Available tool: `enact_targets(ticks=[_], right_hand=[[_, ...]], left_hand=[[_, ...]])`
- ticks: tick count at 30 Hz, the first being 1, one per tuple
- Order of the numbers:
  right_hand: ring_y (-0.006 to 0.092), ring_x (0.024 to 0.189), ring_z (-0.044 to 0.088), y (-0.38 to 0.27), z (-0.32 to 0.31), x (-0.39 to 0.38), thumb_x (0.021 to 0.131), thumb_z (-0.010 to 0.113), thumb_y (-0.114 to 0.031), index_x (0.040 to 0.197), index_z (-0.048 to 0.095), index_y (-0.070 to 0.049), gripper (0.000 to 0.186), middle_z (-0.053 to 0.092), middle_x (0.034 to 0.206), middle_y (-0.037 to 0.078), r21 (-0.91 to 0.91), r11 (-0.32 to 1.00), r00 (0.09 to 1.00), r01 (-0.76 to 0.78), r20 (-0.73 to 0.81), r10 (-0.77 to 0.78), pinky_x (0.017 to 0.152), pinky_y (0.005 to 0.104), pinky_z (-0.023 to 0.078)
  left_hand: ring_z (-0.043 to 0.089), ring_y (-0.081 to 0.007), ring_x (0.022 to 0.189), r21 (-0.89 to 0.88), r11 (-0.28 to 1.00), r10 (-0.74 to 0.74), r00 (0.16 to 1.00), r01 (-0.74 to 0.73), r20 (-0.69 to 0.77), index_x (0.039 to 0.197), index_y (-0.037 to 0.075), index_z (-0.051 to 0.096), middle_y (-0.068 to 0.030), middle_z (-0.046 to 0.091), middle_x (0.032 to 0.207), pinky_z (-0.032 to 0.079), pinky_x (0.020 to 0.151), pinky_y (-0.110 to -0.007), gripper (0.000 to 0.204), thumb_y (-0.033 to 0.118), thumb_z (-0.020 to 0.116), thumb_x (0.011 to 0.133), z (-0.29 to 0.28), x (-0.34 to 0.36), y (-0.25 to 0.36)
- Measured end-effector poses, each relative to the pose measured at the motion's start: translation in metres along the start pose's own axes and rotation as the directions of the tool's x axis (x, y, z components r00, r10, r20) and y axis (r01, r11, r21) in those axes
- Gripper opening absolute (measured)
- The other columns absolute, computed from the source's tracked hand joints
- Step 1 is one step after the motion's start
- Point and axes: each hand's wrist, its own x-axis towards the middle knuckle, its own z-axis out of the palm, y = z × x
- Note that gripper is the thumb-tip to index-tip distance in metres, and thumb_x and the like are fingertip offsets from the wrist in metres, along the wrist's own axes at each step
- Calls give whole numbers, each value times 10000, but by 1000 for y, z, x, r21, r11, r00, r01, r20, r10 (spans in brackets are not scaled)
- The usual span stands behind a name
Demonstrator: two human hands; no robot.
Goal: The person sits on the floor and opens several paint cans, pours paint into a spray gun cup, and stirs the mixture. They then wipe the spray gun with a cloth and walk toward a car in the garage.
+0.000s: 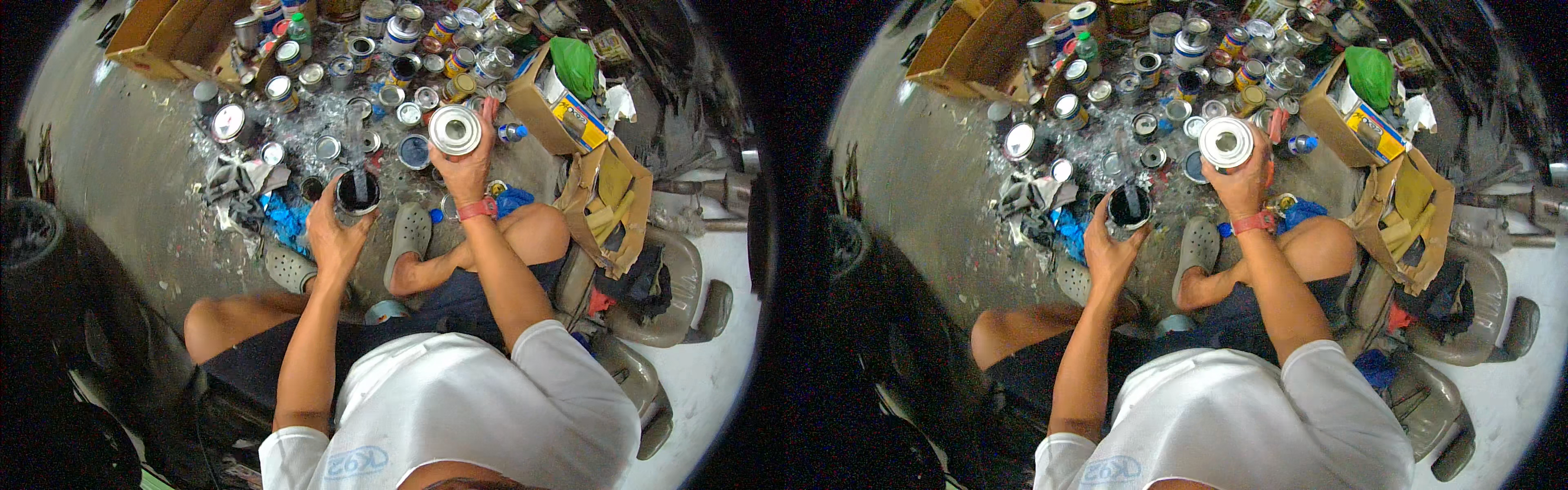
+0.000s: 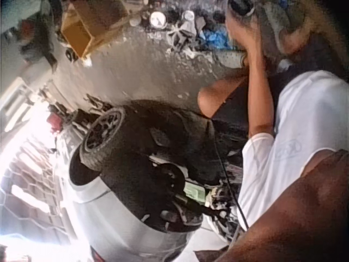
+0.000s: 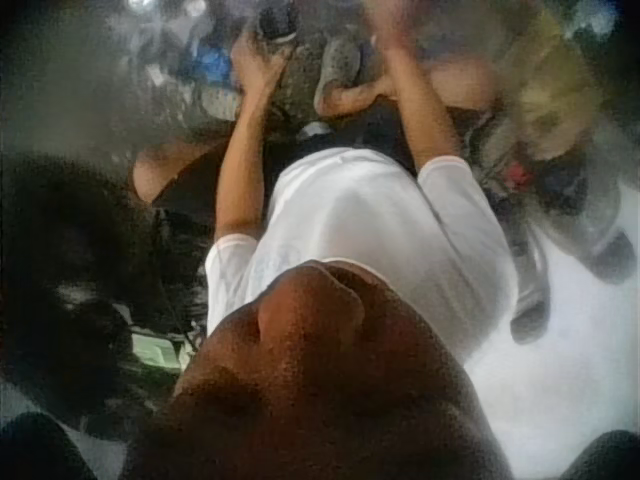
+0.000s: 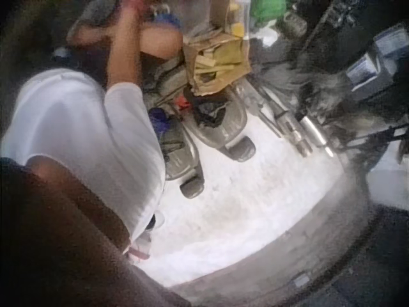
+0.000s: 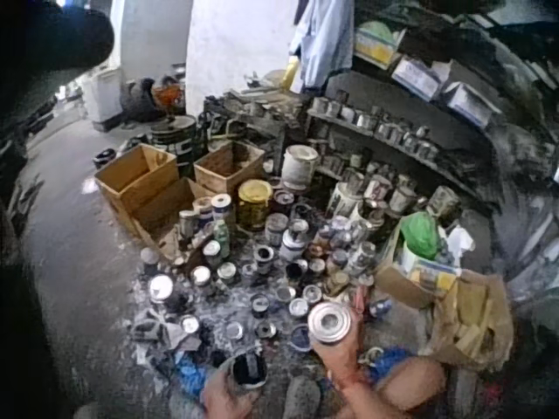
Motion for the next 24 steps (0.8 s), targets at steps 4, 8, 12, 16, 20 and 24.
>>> enact_targets(ticks=[4,8,12,16,20,24], right_hand=[[383,1234,571,-68,-32,26,602,922,-187,1435,496,-66,943,582,1302,173,-55,987,959,148,254,-130,1079,488,460],[396,1148,616,-117,-46,36,616,898,-223,1444,519,-102,918,582,1245,175,69,972,812,225,538,-226,985,487,518],[411,1046,650,-148,-50,33,642,859,-324,1447,529,-139,890,571,1190,181,-28,952,667,304,720,-192,882,502,560],[410,1034,648,-166,-50,34,631,853,-321,1439,536,-144,886,570,1172,176,-85,911,587,404,787,-187,875,512,555],[416,1043,639,-176,-50,36,625,849,-317,1433,544,-147,880,570,1177,176,-112,868,554,484,807,-205,879,515,550],[402,1067,634,-186,-49,37,632,859,-315,1441,543,-136,887,568,1219,164,-129,866,524,483,835,-168,931,518,511]], left_hand=[[678,-390,1099,-15,1000,19,998,-20,-59,1340,61,639,-181,730,1183,510,970,-454,773,209,938,643,-3,-6,-2],[682,-373,1123,40,999,-3,998,5,-57,1347,60,637,-180,733,1190,509,999,-444,776,231,940,653,-13,-12,1],[680,-389,1079,52,997,66,988,-59,-139,1352,67,641,-181,734,1168,518,968,-461,774,212,934,650,-19,-19,-3],[662,-370,1101,57,998,41,988,-33,-149,1363,79,630,-169,729,1168,480,995,-470,787,198,930,646,-23,-22,-6],[661,-359,1121,66,997,52,987,-43,-151,1382,99,616,-160,733,1183,449,1037,-471,800,215,930,655,-28,-23,-9],[660,-337,1176,57,998,42,989,-34,-143,1381,111,619,-145,733,1225,416,1094,-483,791,244,934,667,-30,-24,-9]])
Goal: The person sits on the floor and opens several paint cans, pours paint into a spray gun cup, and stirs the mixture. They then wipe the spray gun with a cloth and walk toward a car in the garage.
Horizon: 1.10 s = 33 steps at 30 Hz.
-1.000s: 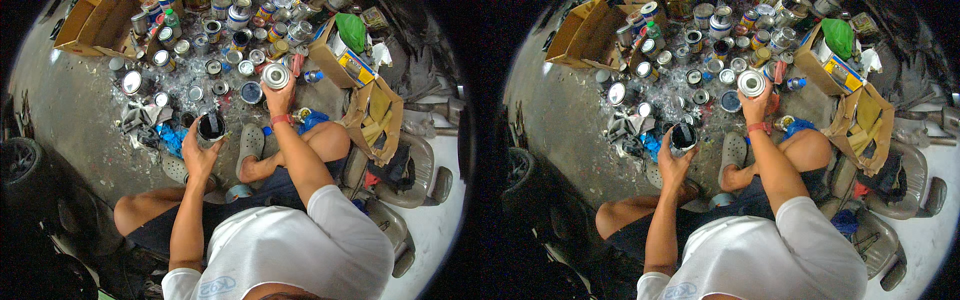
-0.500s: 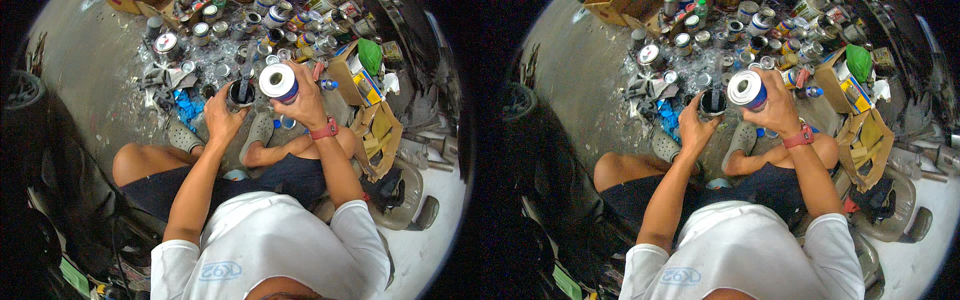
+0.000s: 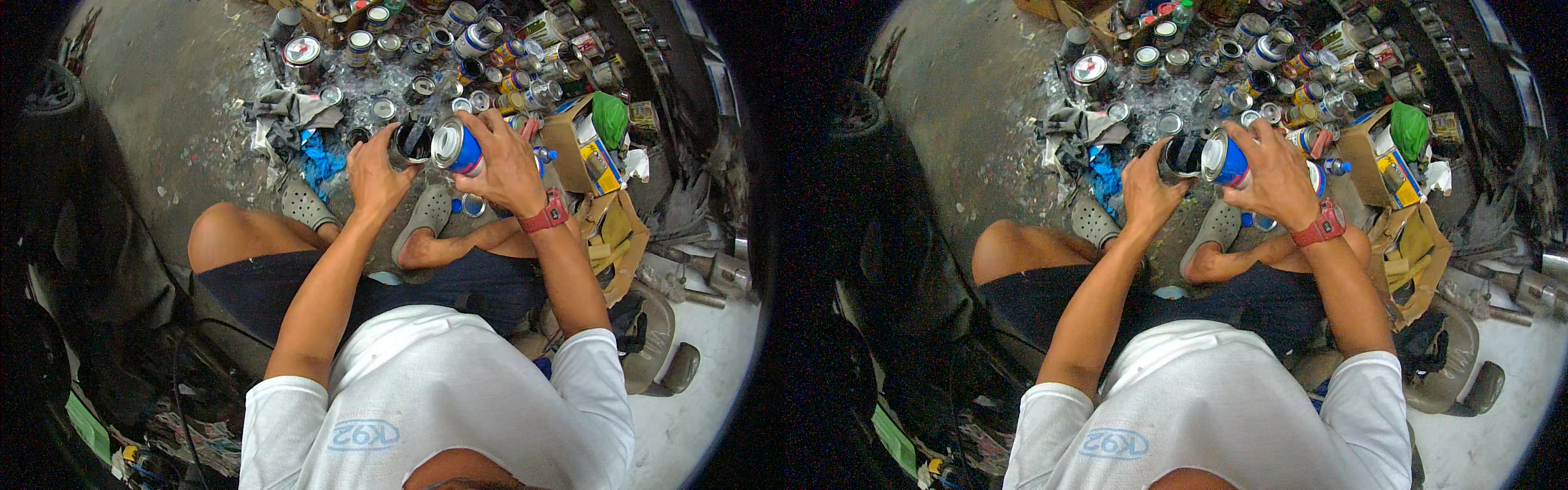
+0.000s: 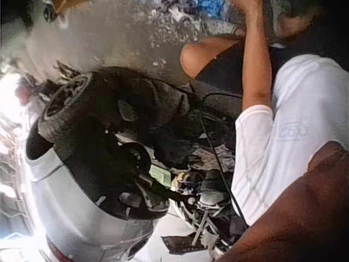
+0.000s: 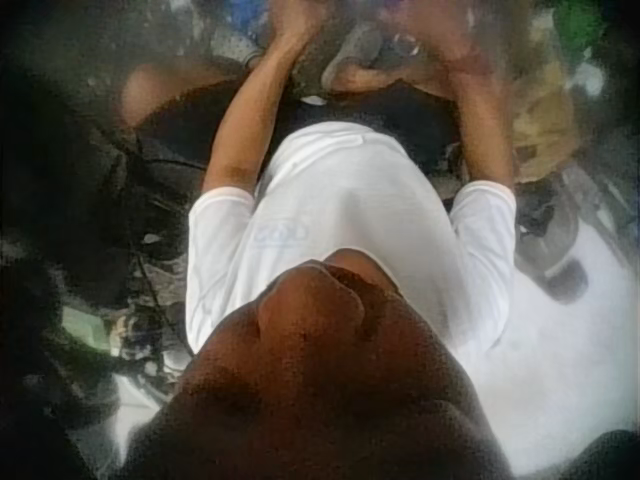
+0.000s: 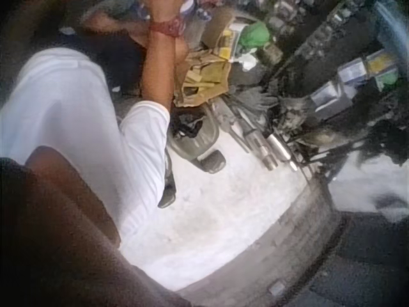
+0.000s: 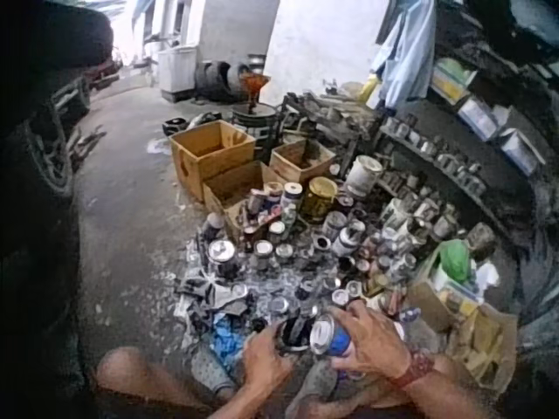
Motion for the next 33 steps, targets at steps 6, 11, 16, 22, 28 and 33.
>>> enact_targets(ticks=[6,11,16,22,28,33], right_hand=[[416,1095,617,-8,-4,6,629,852,-303,1423,549,-116,870,569,1190,199,-76,997,1000,17,24,-15,949,505,518],[414,1090,615,-9,-8,10,627,862,-280,1418,552,-106,867,567,1181,198,-88,995,998,50,38,-47,947,500,514],[411,1076,616,-7,-8,13,624,866,-275,1411,557,-96,864,566,1175,195,-110,992,997,61,46,-56,938,500,514],[411,1074,618,-3,-7,13,631,870,-276,1407,559,-103,855,564,1181,196,-122,990,996,69,57,-62,929,503,514],[419,1069,621,5,-4,12,635,878,-288,1414,552,-118,862,563,1186,197,-115,990,995,82,63,-75,930,509,514],[419,1078,627,8,-1,11,634,877,-289,1416,551,-124,863,563,1192,202,-93,995,996,34,84,-26,934,506,519]], left_hand=[[659,-288,1205,-10,1000,-14,1000,14,25,1373,115,615,-91,722,1269,360,1140,-490,758,245,909,687,0,-2,0],[658,-293,1221,1,1000,-2,1000,2,19,1386,123,613,-106,727,1268,367,1149,-508,789,315,929,689,4,-2,-2],[657,-294,1223,8,1000,-10,1000,10,28,1391,117,608,-108,725,1271,364,1151,-509,799,331,929,691,5,-2,-3],[658,-291,1222,13,1000,-13,999,13,39,1381,121,612,-104,727,1267,364,1149,-508,785,330,928,694,6,-2,-2],[658,-290,1221,26,1000,-18,999,17,50,1378,128,612,-101,732,1257,362,1151,-510,786,312,934,685,11,-2,-4],[652,-306,1210,4,999,-40,995,40,86,1375,122,605,-99,721,1268,343,1145,-512,784,261,922,671,12,-1,-1]])
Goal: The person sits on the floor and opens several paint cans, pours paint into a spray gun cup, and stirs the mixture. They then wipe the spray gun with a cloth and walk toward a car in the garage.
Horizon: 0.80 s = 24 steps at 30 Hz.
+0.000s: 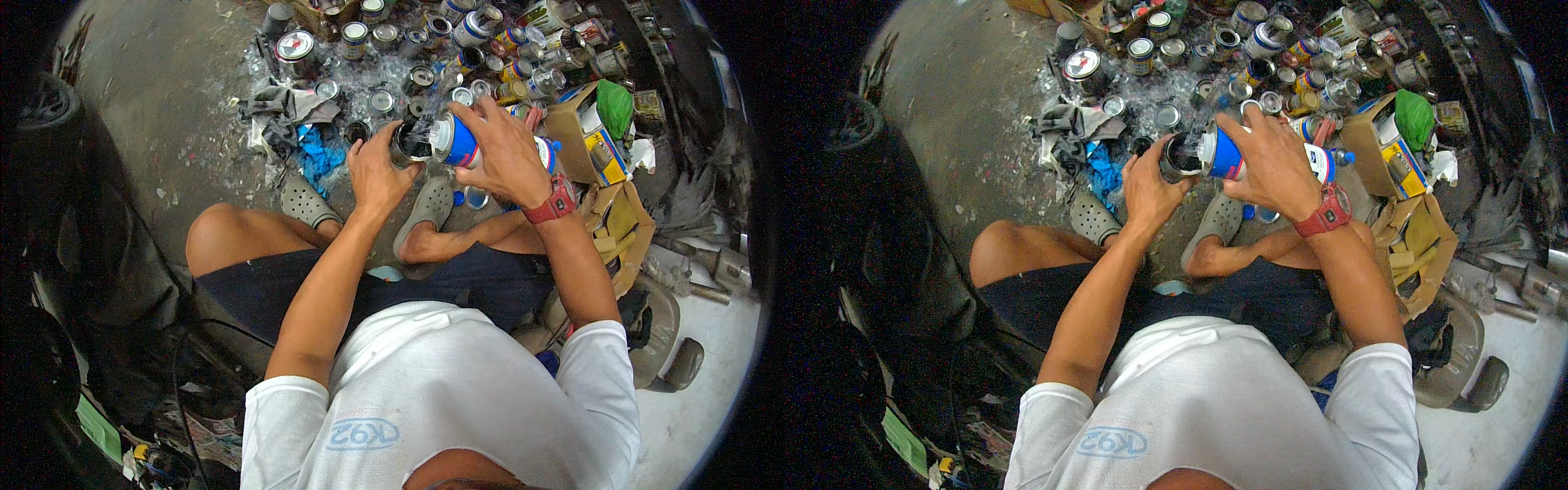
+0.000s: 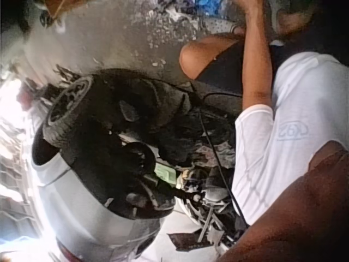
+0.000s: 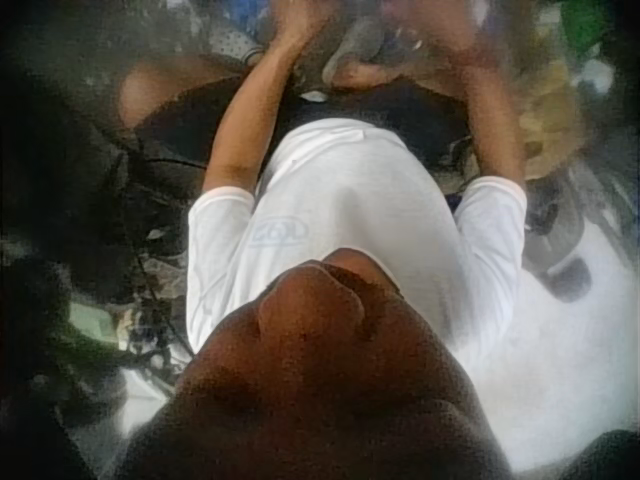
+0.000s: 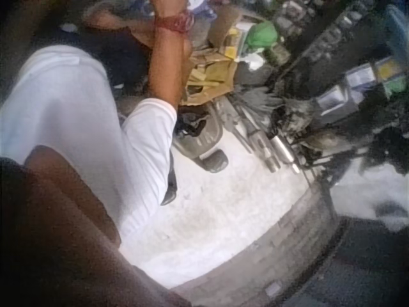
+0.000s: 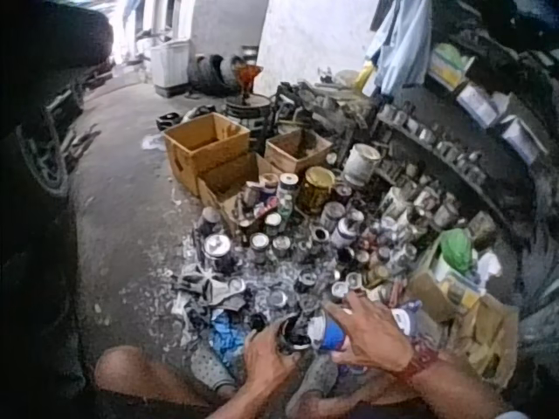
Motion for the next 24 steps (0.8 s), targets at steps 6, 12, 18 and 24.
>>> enact_targets(ticks=[6,12,18,24], right_hand=[[410,1181,620,10,10,-4,661,860,-270,1433,546,-99,851,594,1269,191,343,930,991,-132,20,133,1031,469,502],[308,1295,587,62,72,-24,700,920,-293,1391,535,-21,837,588,1399,207,806,574,786,-142,-261,561,1102,446,456],[315,1269,589,132,132,-32,683,962,-257,1396,491,-18,888,593,1376,198,889,395,266,-233,-332,905,1111,435,441],[341,1280,589,199,208,-21,645,971,-220,1400,471,-67,919,605,1366,188,826,405,181,-392,-362,914,1106,445,445]], left_hand=[[652,-308,1227,27,1000,-2,1000,2,-6,1398,123,607,-121,727,1268,374,1150,-504,832,332,950,669,4,0,-4],[650,-339,1205,-13,1000,-23,1000,23,9,1385,114,618,-127,720,1272,381,1149,-496,844,343,961,649,7,4,3],[650,-345,1189,11,1000,-11,999,11,-32,1375,97,625,-139,716,1266,432,1084,-467,817,327,948,660,12,7,1],[660,-371,1153,72,997,22,999,-19,-36,1346,83,646,-154,722,1237,472,1038,-449,781,343,950,675,18,13,5]])
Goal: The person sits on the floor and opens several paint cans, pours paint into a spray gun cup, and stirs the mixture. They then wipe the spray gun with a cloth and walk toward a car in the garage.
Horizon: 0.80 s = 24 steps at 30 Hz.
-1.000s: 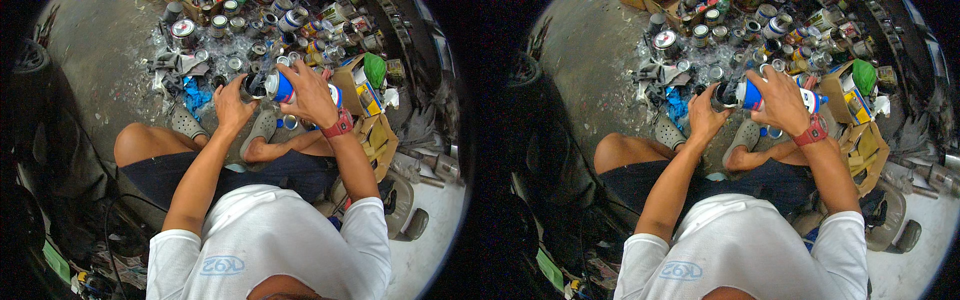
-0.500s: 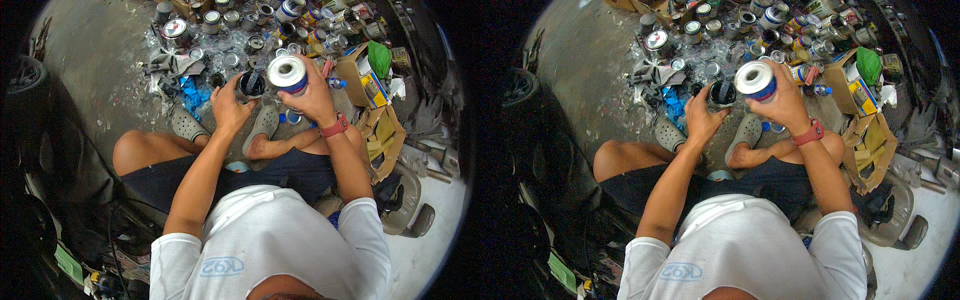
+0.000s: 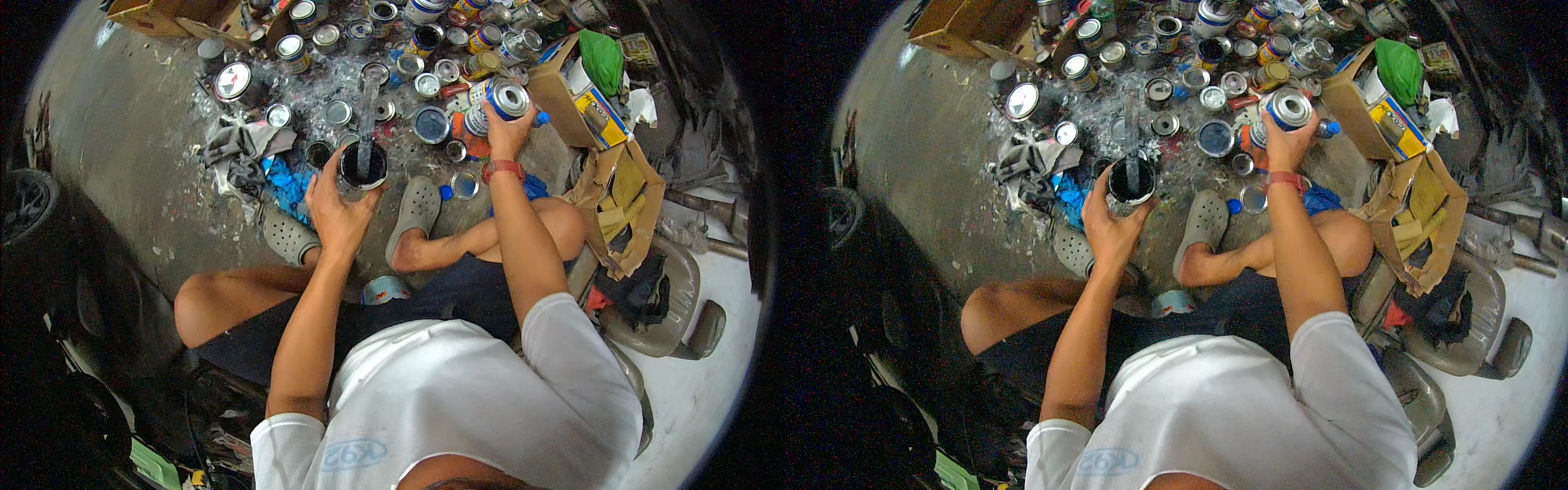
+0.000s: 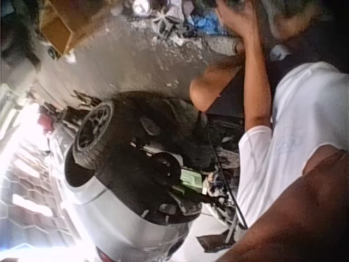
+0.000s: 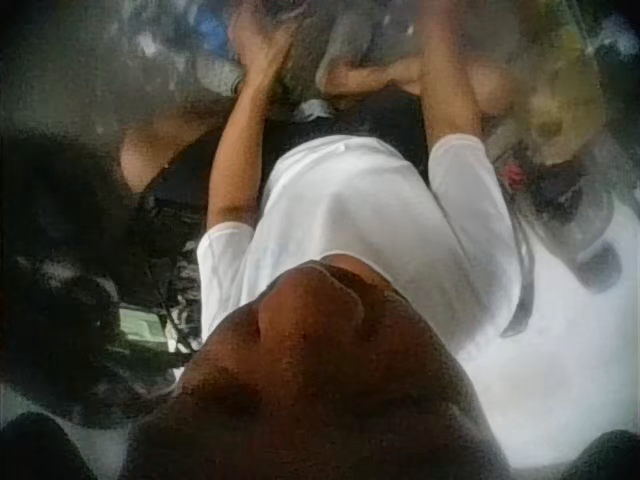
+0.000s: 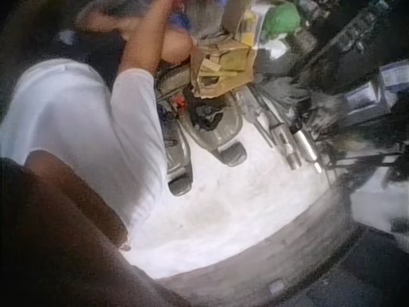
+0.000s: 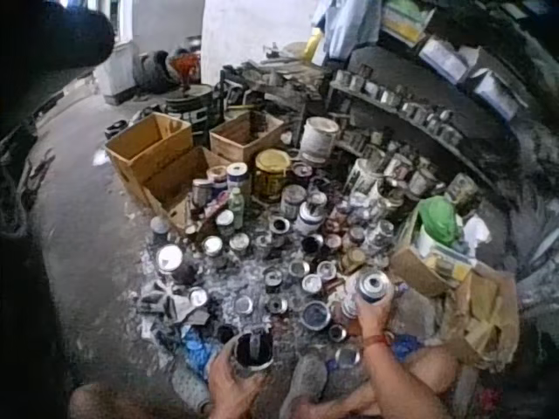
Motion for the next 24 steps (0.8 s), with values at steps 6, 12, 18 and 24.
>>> enact_targets(ticks=[6,12,18,24], right_hand=[[359,1320,526,63,38,24,614,971,-185,1471,359,-39,1063,513,1441,212,-173,984,993,48,115,-28,1131,433,422],[370,1550,268,29,60,13,615,968,-176,1606,215,-25,1254,238,1680,235,-232,968,977,-98,161,137,1260,431,284],[433,1359,533,38,58,8,619,964,-381,1552,265,13,1230,523,1491,280,-400,873,912,-280,172,372,1150,452,420],[397,1265,615,22,53,-19,701,953,-275,1483,332,9,1038,554,1424,295,-309,948,991,-71,85,103,1030,466,508]], left_hand=[[646,-331,1185,-19,1000,-21,998,22,62,1370,97,623,-120,709,1269,423,1084,-469,797,326,950,680,5,8,1],[636,-342,1208,21,998,-60,995,59,76,1379,111,619,-118,710,1284,393,1115,-453,796,294,953,681,8,9,-5],[627,-330,1231,-15,999,-29,996,31,89,1388,94,607,-116,703,1298,398,1119,-449,807,293,952,686,11,12,-5],[618,-321,1269,27,1000,-8,994,5,110,1405,89,599,-116,686,1335,358,1167,-500,818,326,938,699,8,8,-7]])
